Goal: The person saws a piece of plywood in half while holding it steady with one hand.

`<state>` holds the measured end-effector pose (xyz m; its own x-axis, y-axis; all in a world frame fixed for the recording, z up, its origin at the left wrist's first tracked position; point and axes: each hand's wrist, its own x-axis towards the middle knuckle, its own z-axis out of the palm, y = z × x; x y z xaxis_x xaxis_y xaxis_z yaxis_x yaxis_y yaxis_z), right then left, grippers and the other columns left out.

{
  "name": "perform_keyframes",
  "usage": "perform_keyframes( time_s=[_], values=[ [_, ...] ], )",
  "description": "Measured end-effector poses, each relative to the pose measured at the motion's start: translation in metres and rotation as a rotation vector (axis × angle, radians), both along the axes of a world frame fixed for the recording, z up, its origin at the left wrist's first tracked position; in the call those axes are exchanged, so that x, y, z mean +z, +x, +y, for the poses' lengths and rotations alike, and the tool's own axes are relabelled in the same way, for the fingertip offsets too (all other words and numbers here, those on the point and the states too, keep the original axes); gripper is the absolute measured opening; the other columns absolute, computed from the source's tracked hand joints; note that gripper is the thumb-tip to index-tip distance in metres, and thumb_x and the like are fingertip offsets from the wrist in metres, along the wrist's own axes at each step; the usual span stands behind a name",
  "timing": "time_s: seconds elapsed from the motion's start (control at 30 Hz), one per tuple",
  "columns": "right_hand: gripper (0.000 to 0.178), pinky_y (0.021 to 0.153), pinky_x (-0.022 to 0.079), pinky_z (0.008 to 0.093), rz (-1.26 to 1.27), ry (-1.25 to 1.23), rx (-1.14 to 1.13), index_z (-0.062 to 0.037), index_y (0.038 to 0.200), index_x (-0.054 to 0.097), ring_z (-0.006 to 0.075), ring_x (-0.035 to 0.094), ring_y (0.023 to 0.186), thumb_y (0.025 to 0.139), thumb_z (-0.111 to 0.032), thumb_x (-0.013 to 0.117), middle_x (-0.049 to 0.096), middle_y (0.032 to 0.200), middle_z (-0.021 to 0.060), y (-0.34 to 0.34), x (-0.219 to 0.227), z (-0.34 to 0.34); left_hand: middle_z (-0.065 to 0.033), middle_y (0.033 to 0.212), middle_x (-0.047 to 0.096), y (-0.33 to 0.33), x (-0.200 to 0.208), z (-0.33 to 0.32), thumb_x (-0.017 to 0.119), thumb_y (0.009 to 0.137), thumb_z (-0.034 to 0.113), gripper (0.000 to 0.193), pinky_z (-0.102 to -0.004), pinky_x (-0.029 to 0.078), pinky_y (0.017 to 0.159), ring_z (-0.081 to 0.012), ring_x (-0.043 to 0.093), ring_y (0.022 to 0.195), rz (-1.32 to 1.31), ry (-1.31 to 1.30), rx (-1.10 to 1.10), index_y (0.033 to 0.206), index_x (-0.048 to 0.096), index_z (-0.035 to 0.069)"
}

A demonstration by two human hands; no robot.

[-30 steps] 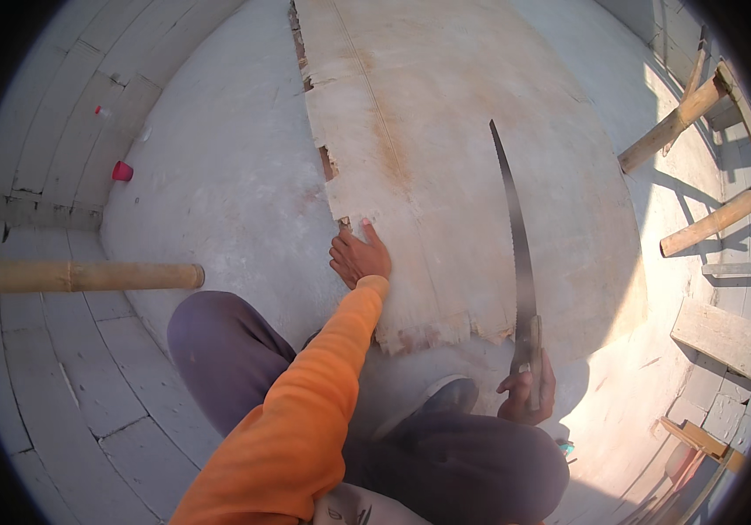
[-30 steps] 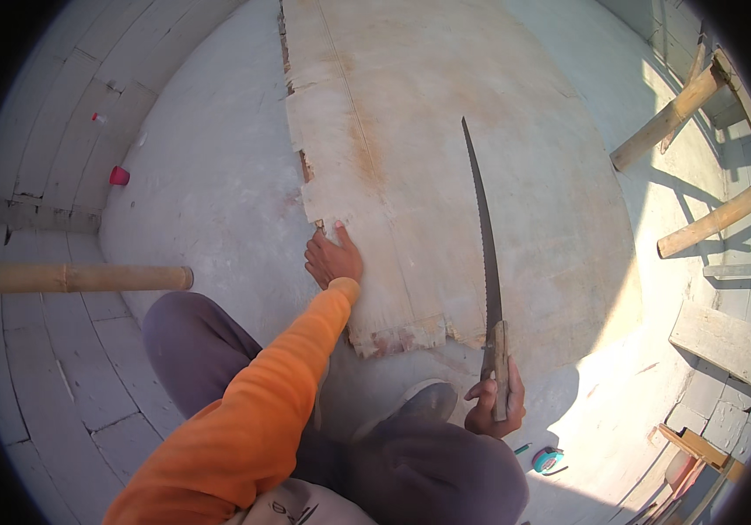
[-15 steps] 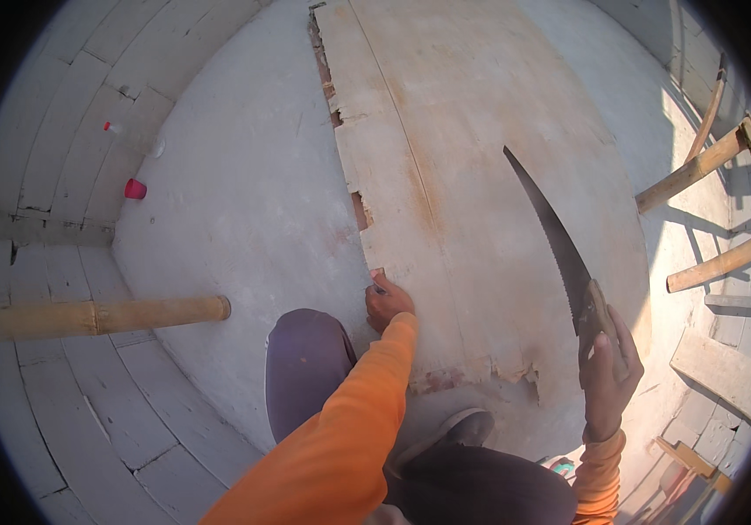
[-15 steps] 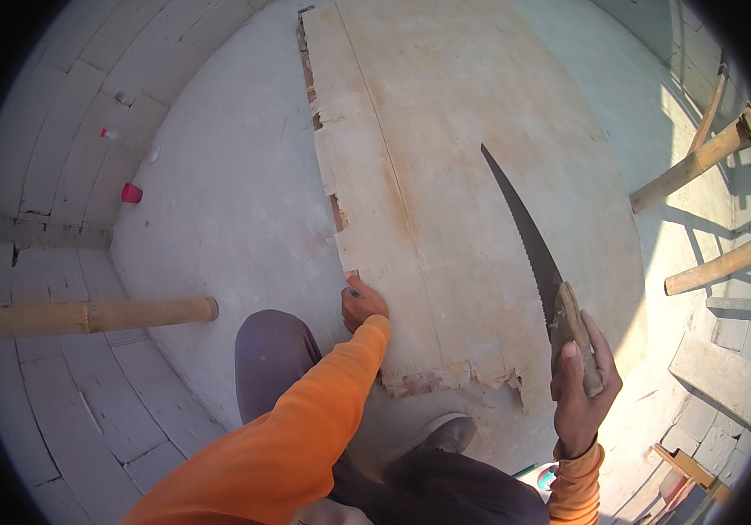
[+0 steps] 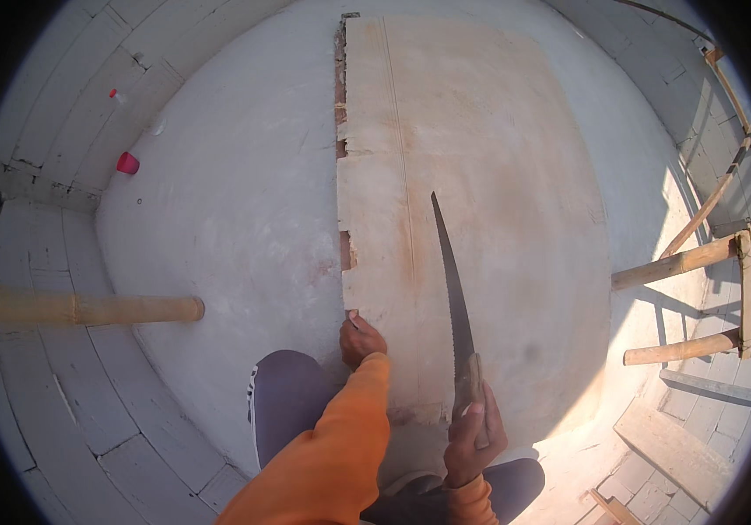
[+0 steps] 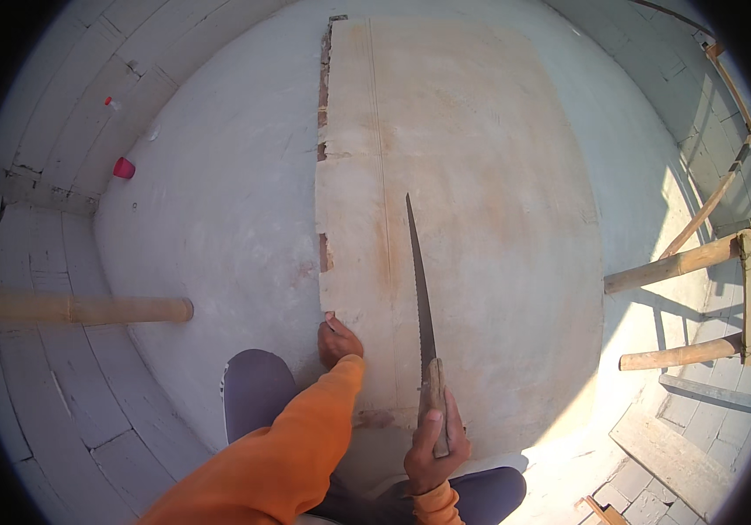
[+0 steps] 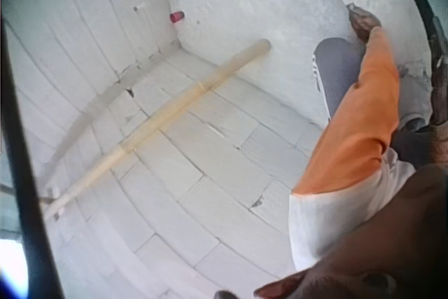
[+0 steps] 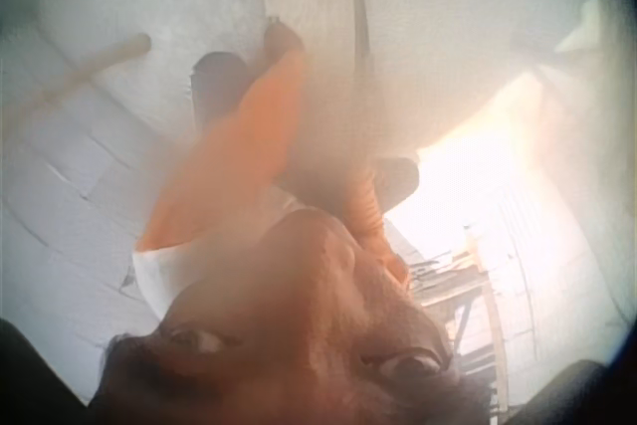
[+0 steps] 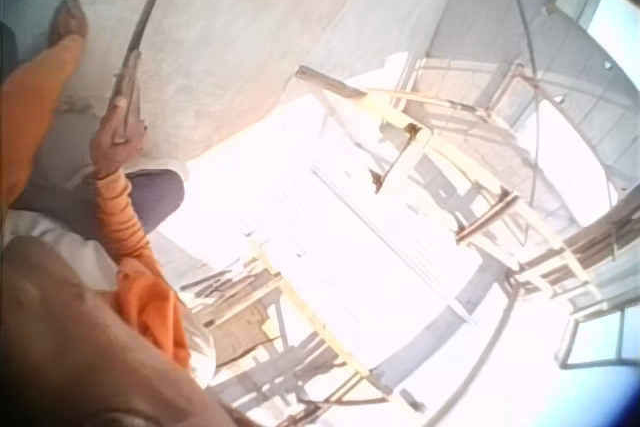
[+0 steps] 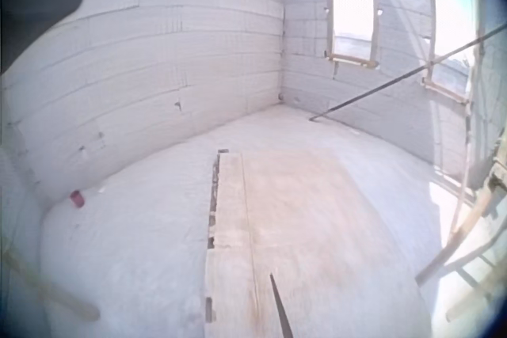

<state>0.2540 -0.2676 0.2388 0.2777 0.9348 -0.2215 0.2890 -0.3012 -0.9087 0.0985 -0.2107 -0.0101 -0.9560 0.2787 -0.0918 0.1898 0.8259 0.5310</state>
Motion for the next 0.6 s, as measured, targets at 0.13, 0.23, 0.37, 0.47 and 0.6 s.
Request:
perform_keyframes(
  time_s=[0.13, 0.23, 0.37, 0.47, 0.6],
  values=[
    [0.042, 0.056, 0.046, 0.0260, -0.078, 0.025, -0.156, 0.0085, 0.136, 0.062, 0.0117, 0.059, 0.063, 0.103, -0.018, 0.059, 0.070, 0.087, 0.0106, -0.013, -0.049, -0.016, -0.0191, 0.089, 0.072, -0.008, 0.010, -0.002, 0.047, 0.108, 0.046, 0.050, -0.0551, 0.055, 0.071, -0.0421, 0.069, 0.083, -0.014, -0.028, -0.004, 0.094, 0.070, 0.004],
    [0.040, 0.074, 0.054, 0.0315, -0.203, 0.170, -0.241, 0.0077, 0.136, 0.062, 0.0219, 0.068, 0.086, 0.105, -0.017, 0.058, 0.072, 0.110, 0.0196, -0.003, -0.069, -0.011, -0.0194, 0.091, 0.072, -0.009, 0.012, 0.003, 0.048, 0.108, 0.049, 0.052, -0.0551, 0.056, 0.073, -0.0421, 0.070, 0.082, 0.008, -0.057, -0.003, 0.093, 0.069, 0.003],
    [0.036, 0.105, 0.050, 0.0428, -0.492, 0.385, -0.348, 0.0068, 0.135, 0.063, 0.0345, 0.065, 0.121, 0.109, -0.017, 0.056, 0.069, 0.128, 0.0234, 0.084, -0.075, 0.019, -0.0214, 0.097, 0.074, -0.005, 0.011, -0.003, 0.045, 0.107, 0.054, 0.058, -0.0542, 0.056, 0.078, -0.0439, 0.070, 0.089, -0.028, -0.091, -0.003, 0.096, 0.070, 0.003],
    [0.034, 0.101, 0.052, 0.0412, -0.708, 0.275, -0.268, 0.0032, 0.131, 0.067, 0.0323, 0.067, 0.117, 0.110, -0.021, 0.056, 0.070, 0.128, 0.0208, 0.199, -0.062, 0.026, -0.0215, 0.098, 0.074, -0.003, 0.014, -0.003, 0.045, 0.107, 0.055, 0.059, -0.0546, 0.055, 0.079, -0.0440, 0.070, 0.090, -0.050, -0.056, -0.015, 0.096, 0.070, 0.002],
    [0.037, 0.097, 0.054, 0.0424, -1.000, 0.026, -0.344, -0.0002, 0.128, 0.070, 0.0376, 0.068, 0.114, 0.111, -0.029, 0.053, 0.072, 0.126, 0.0196, 0.311, -0.087, -0.042, -0.0194, 0.097, 0.074, -0.006, 0.011, -0.006, 0.048, 0.106, 0.055, 0.057, -0.0542, 0.056, 0.077, -0.0409, 0.071, 0.089, -0.009, -0.099, -0.046, 0.098, 0.070, 0.002]
  ],
)
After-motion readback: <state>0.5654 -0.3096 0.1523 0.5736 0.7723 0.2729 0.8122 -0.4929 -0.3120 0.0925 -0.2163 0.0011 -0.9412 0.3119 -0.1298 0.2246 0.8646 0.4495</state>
